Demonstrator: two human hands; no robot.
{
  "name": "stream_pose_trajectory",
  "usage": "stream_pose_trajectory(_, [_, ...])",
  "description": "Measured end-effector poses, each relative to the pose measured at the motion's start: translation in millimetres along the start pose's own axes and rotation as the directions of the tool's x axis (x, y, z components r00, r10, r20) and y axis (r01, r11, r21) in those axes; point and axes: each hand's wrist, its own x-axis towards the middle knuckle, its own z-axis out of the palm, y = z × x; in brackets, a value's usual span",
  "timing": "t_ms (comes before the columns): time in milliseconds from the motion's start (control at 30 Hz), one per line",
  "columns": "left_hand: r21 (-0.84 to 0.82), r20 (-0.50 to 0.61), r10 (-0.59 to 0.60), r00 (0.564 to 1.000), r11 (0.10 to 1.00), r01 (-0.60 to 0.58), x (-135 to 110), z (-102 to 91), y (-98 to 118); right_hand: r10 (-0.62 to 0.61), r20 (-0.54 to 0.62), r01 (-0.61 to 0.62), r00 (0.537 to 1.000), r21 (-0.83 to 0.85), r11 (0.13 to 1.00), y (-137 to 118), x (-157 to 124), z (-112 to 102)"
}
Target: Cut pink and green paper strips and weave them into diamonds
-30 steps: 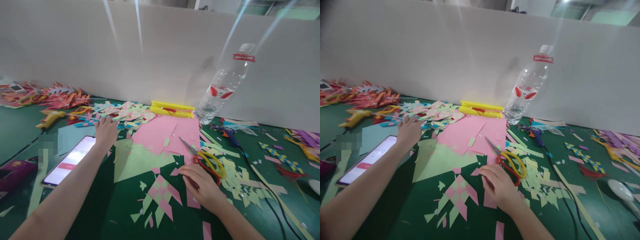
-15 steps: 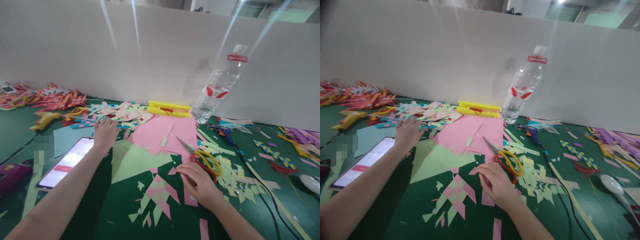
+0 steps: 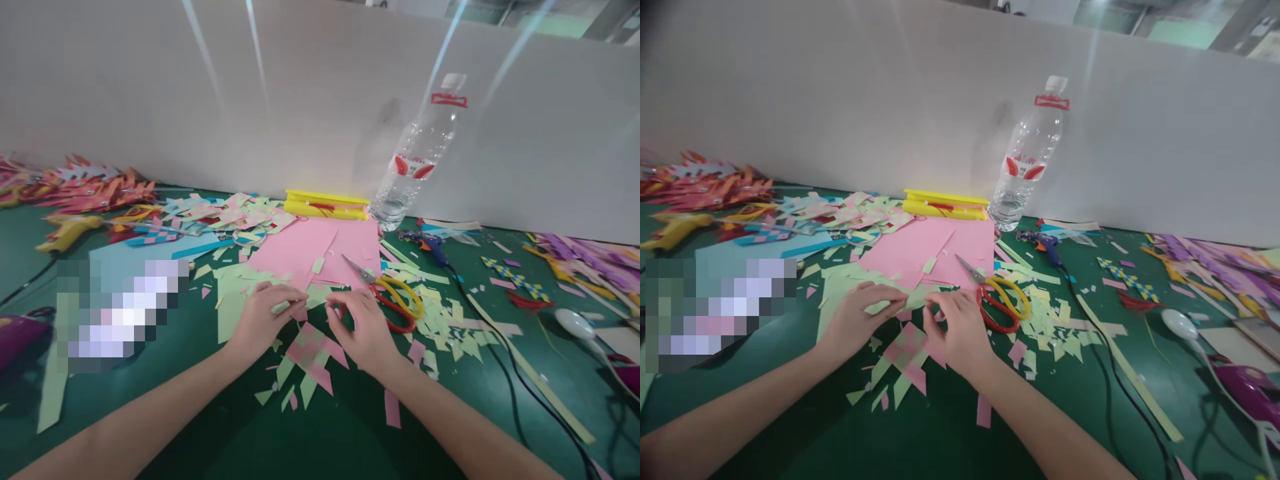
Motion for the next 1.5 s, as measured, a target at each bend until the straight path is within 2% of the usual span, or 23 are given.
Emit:
stream_pose_trajectory(100, [-0.089,0.008,-0.015,1.0,0.996,0.015,-5.8,6.2,11.0,0.201,0.013,-0.201,0.979,0.131,0.971,-4.0,4.1,11.1])
stream_pose_trajectory(167, [-0.099,0.005,0.009,1.0,0.995,-0.009,-7.7,8.6,12.2,0.25,0.037,-0.252,0.967,0.203,0.946,-3.9,3.6,16.6])
stream_pose_trajectory(300, [-0.071,0.0,0.041,0.999,0.997,-0.041,-10.6,10.6,8.5,0.211,0.077,-0.224,0.974,0.262,0.939,-1.1,-2.2,20.7])
stream_pose_trajectory(433, [-0.053,0.023,0.05,0.999,0.997,-0.048,-14.7,10.5,4.5,0.171,0.067,-0.183,0.983,0.271,0.945,0.2,-7.6,21.2])
stream_pose_trajectory(667, [-0.163,0.043,0.003,0.999,0.987,0.004,-19.4,10.3,6.1,0.165,0.063,-0.176,0.984,0.286,0.942,-0.9,-9.4,20.8])
stream_pose_trajectory(833, [-0.228,0.019,-0.072,0.997,0.971,0.074,-19.8,9.6,10.4,0.14,0.094,-0.162,0.986,0.298,0.941,0.2,-9.7,20.4])
stream_pose_trajectory(1000, [-0.297,0.071,-0.153,0.986,0.94,0.168,-19.2,8.7,12.7,0.137,0.111,-0.165,0.984,0.31,0.936,0.8,-9.2,19.2])
stream_pose_trajectory(1267, [-0.35,0.026,-0.177,0.984,0.92,0.174,-20.7,8.3,9.6,0.113,0.127,-0.153,0.985,0.376,0.914,0.5,-11.6,19.0])
stream_pose_trajectory(1400, [-0.338,0.052,-0.187,0.981,0.921,0.193,-20.3,8.3,10.6,0.145,0.111,-0.177,0.983,0.384,0.906,0.3,-11.5,18.9])
stream_pose_trajectory(1500, [-0.313,0.034,-0.155,0.987,0.937,0.158,-20.5,8.9,10.6,0.181,0.125,-0.217,0.976,0.411,0.885,0.5,-10.5,18.3])
